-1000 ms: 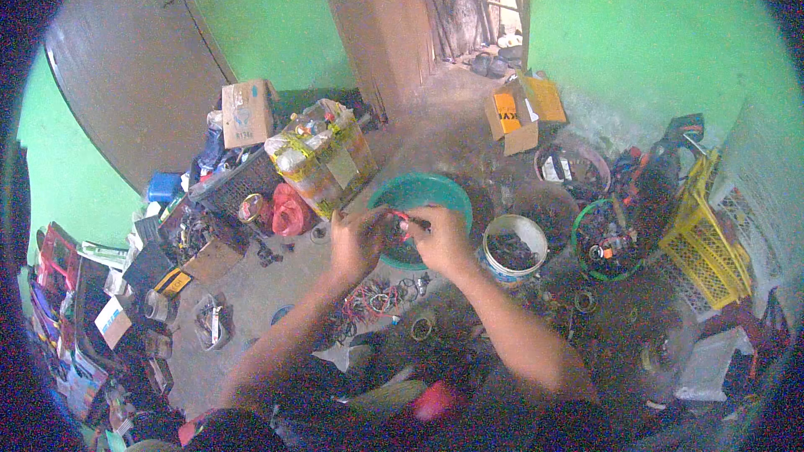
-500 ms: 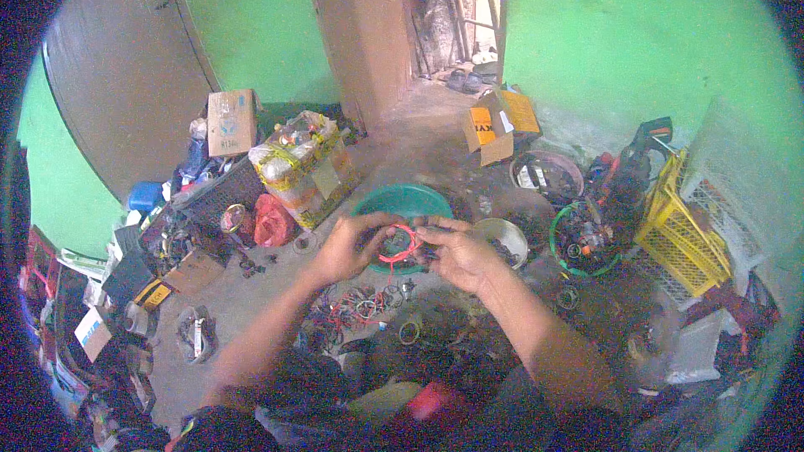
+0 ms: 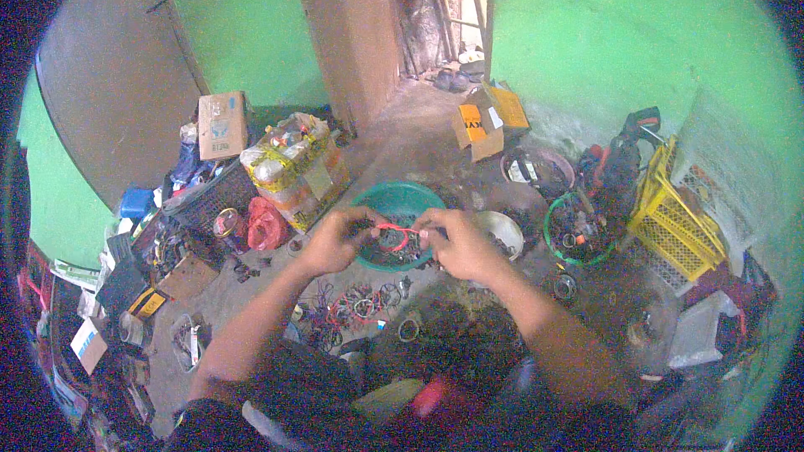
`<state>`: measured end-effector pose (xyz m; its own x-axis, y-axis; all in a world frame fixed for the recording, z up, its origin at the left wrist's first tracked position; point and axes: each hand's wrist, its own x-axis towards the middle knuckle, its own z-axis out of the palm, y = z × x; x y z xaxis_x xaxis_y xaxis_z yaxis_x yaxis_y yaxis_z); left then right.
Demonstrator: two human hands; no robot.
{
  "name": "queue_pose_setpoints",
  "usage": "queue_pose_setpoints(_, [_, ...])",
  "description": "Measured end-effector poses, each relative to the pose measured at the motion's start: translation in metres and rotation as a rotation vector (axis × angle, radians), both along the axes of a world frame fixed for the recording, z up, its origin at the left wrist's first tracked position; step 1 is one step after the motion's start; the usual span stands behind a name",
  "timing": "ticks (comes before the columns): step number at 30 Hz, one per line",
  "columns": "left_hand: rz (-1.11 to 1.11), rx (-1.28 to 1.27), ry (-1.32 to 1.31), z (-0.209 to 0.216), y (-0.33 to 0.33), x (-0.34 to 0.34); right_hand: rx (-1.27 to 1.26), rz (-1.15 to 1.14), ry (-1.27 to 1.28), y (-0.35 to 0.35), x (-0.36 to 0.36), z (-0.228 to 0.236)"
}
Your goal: The person sits cross-legged and repeatedly twists red and black wires around a small cylindrical component, then places the assembled unit into a white container. The person handles multiple wire pairs one at a time and continues the same assembly pattern throughout the clip.
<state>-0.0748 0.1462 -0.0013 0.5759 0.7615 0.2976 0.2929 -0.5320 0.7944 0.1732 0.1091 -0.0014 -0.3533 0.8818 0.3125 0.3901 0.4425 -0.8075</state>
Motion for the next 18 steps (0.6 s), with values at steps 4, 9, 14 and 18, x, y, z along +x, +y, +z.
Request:
queue_pose_setpoints(4, [-0.132, -0.531, -0.073, -0.007, 0.001, 0.002, 0.126, -0.151, -0.172, -0.008, -0.004, 0.014])
queue_pose_setpoints(9, [0.031, -0.503, -0.167, 0.0, -0.009, 0.031, 0.252, -0.205, -0.148, -0.008, 0.003, 0.018])
queue_pose_setpoints(14, [0.033, -0.278, -0.155, 0.0, -0.007, 0.045, 0.424, -0.235, -0.091, -0.005, 0.014, 0.032])
queue_pose_setpoints(18, [0.032, -0.387, -0.249, 0.006, -0.007, 0.057, 0.272, -0.313, -0.068, -0.011, 0.019, 0.037])
